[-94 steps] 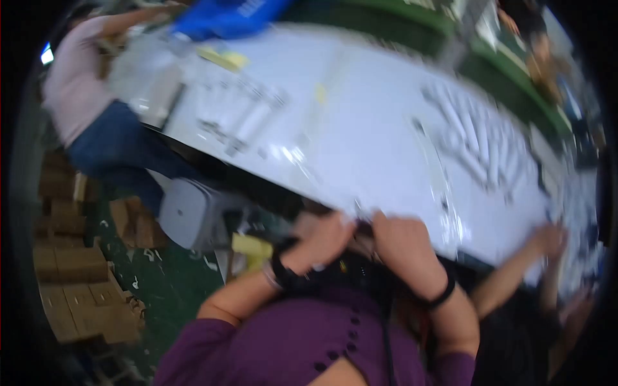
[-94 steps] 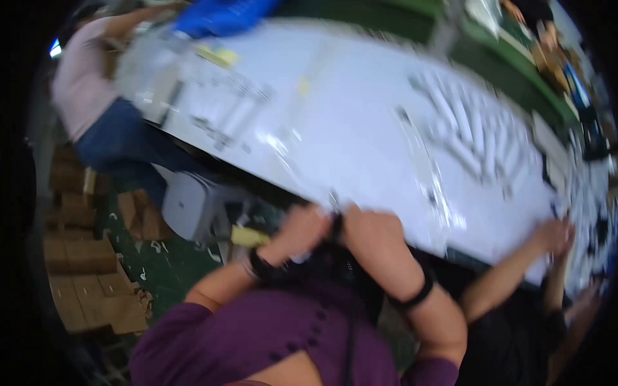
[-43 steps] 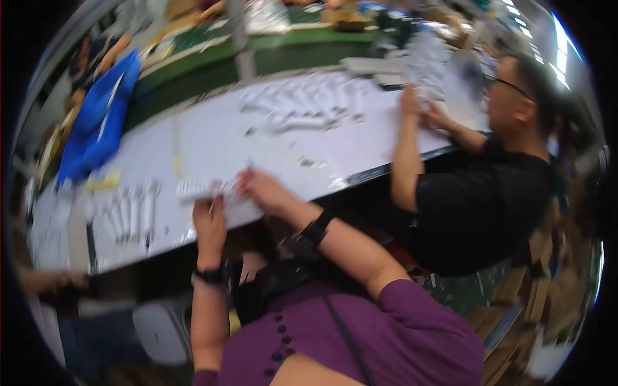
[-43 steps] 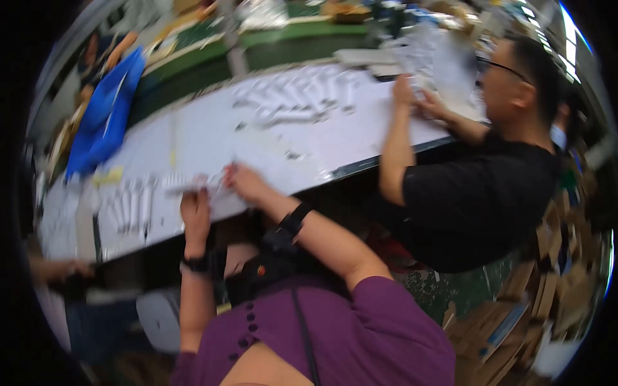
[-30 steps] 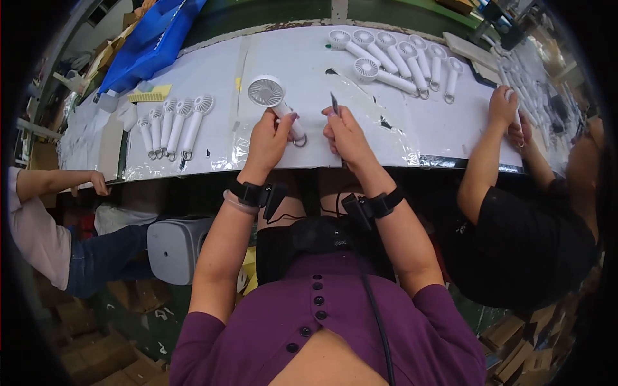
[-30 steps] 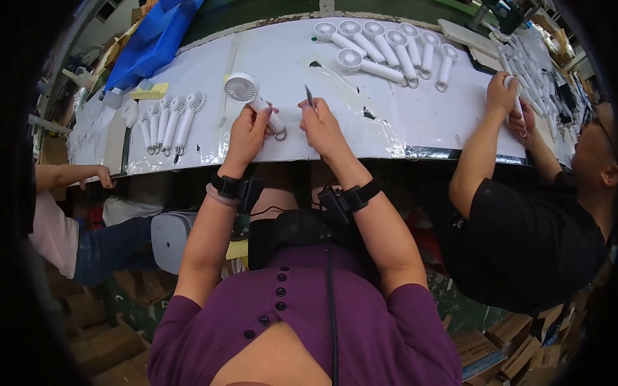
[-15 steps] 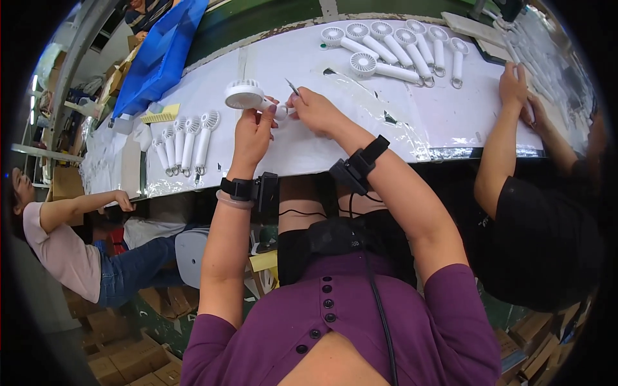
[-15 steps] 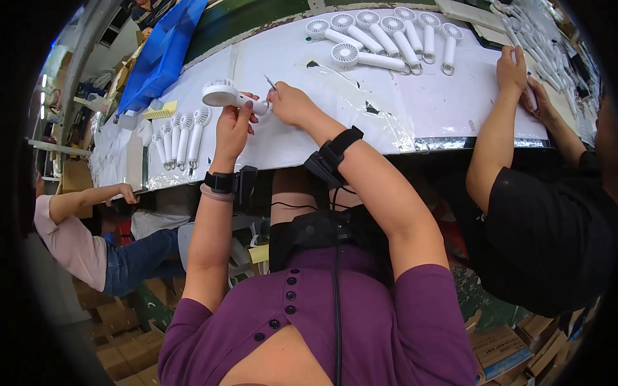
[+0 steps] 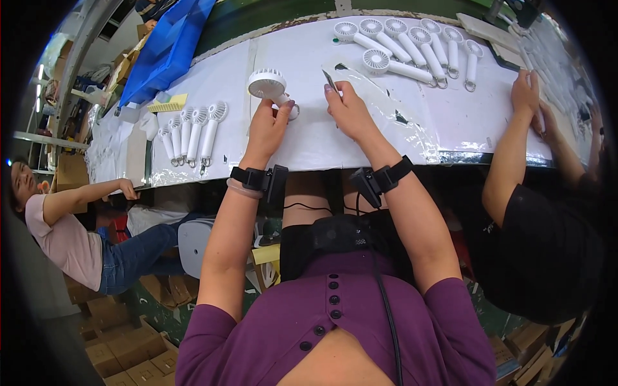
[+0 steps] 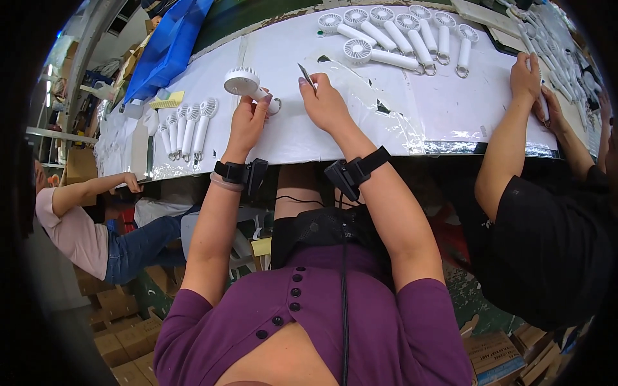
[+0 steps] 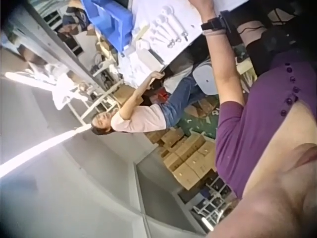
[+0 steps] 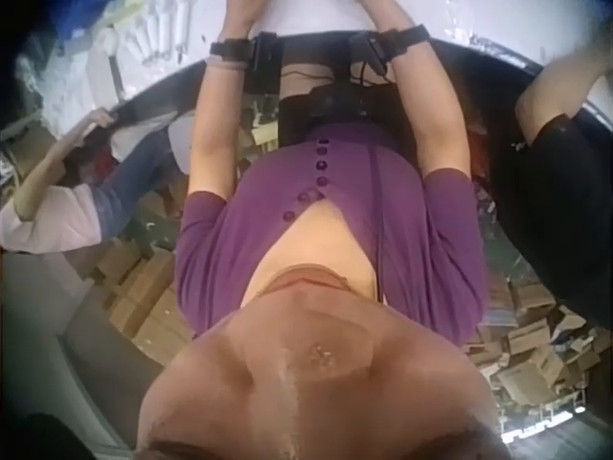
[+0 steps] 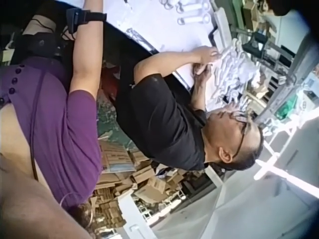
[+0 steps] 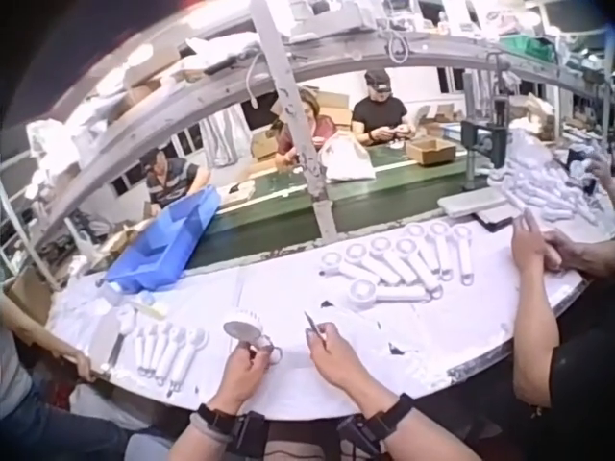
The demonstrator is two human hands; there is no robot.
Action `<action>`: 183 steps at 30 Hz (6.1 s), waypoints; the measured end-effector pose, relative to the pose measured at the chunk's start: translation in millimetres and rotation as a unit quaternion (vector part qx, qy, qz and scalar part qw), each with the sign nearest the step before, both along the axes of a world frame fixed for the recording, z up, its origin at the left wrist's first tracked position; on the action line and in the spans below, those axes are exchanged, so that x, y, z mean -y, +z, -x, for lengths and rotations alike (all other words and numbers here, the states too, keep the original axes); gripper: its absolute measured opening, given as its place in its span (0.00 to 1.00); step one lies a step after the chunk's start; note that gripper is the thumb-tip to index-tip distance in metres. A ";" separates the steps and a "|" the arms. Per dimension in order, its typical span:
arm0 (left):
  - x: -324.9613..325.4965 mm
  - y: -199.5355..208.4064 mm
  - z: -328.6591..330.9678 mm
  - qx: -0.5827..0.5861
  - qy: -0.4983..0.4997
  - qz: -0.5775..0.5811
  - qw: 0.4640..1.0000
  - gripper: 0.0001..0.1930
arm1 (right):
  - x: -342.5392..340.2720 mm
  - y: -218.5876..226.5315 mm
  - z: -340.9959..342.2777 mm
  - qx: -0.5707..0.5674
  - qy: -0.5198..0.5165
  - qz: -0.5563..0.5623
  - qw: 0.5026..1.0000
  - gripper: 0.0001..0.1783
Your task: Assembling the internal and external components of small handheld electric fans at a factory workstation.
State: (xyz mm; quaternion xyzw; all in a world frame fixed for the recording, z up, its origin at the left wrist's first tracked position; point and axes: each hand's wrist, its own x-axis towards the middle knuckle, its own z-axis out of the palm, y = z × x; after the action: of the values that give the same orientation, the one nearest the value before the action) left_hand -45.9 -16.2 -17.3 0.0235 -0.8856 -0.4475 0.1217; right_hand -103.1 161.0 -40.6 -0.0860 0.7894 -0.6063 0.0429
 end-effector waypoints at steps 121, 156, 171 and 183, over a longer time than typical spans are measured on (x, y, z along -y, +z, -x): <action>7.0 18.1 -88.9 0.053 0.115 -0.071 0.989 0.23 | -6.0 8.0 -24.2 -0.040 0.083 0.100 0.991 0.13; 129.2 -62.3 -111.2 0.201 0.067 0.655 0.725 0.17 | -2.4 -60.7 6.6 -0.274 -0.020 -0.108 0.956 0.11; 86.0 -13.9 -118.8 -0.057 0.293 0.291 0.909 0.14 | -9.9 9.0 -27.2 -0.005 0.095 0.145 0.985 0.12; 99.7 -24.1 -80.2 0.018 0.263 0.409 0.874 0.29 | -14.1 3.0 -23.5 -0.030 0.103 0.141 0.984 0.13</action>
State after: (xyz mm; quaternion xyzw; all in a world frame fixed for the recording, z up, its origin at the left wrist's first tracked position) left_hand 34.3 -115.9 -41.4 0.2113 -0.9528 0.0032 0.2178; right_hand -79.6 175.1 -37.6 -0.1900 0.6840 -0.7010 0.0683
